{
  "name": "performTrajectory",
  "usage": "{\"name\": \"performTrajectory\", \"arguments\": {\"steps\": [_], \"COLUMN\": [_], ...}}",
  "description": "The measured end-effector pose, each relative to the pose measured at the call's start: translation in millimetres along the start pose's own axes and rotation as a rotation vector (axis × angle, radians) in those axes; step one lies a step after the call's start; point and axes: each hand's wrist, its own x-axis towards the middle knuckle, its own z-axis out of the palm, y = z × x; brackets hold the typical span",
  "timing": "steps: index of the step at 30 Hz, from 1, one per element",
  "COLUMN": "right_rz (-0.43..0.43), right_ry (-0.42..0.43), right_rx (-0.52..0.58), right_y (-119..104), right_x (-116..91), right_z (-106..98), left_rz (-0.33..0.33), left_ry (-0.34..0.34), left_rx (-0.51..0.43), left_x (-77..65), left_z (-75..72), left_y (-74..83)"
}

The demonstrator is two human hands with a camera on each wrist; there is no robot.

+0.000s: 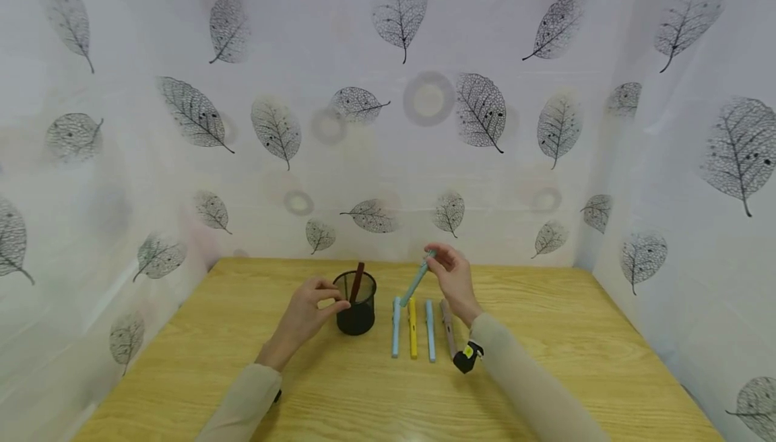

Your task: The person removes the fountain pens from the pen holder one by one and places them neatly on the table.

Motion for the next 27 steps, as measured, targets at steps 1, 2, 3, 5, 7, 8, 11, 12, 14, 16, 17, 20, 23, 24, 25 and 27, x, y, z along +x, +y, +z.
{"name": "performTrajectory", "arguments": {"steps": [1, 2, 3, 5, 7, 8, 11, 12, 14, 16, 17, 20, 23, 24, 25, 27], "right_rz": [0.004, 0.008, 0.014, 0.025, 0.036, 0.037, 0.037, 0.036, 0.039, 0.040, 0.041, 0.046, 0.064, 0.071, 0.081, 0.097], "right_ry": [-0.004, -0.005, -0.005, -0.006, -0.014, -0.021, -0.051, -0.060, -0.075, -0.076, -0.079, -0.084, -0.103, -0.112, -0.126, -0.162], "right_rx": [0.000, -0.002, -0.005, -0.009, -0.010, -0.011, -0.026, -0.036, -0.063, -0.085, -0.090, -0.101, -0.105, -0.108, -0.108, -0.100], "right_y": [1, 1, 1, 1, 0, 0, 1, 2, 5, 7, 7, 8, 9, 9, 9, 10], "right_x": [1, 1, 1, 1, 1, 1, 0, 0, 0, 0, 0, 0, -1, -1, -1, -1], "right_z": [-2, -4, -6, -10, -15, -18, -26, -29, -33, -36, -38, -42, -46, -48, -50, -53], "left_rz": [-0.003, -0.002, -0.001, -0.004, -0.007, -0.009, -0.006, -0.005, -0.002, 0.001, -0.001, -0.005, -0.010, -0.012, -0.012, -0.011], "left_ry": [-0.001, -0.001, 0.000, -0.001, -0.002, -0.002, 0.001, 0.003, 0.004, 0.006, 0.006, 0.005, 0.005, 0.003, 0.003, 0.001], "left_rx": [-0.002, -0.002, -0.004, -0.004, -0.007, -0.009, -0.013, -0.014, -0.014, -0.013, -0.010, -0.005, -0.009, -0.011, -0.013, -0.017], "left_x": [0.2, 0.3, 0.4, 0.4, 0.2, 0.1, -0.2, -0.3, 0.0, 0.2, 0.3, 0.5, 0.4, 0.4, 0.4, 0.6], "left_z": [-0.4, -0.8, -0.9, -1.0, -0.9, -0.9, -0.4, -0.2, 0.0, 0.3, 0.4, 0.6, 0.3, 0.2, 0.0, -0.1], "left_y": [0.3, 0.3, 0.2, -0.2, -0.7, -0.8, -1.4, -1.5, -1.9, -2.4, -2.5, -2.8, -2.4, -2.3, -2.2, -2.3]}}
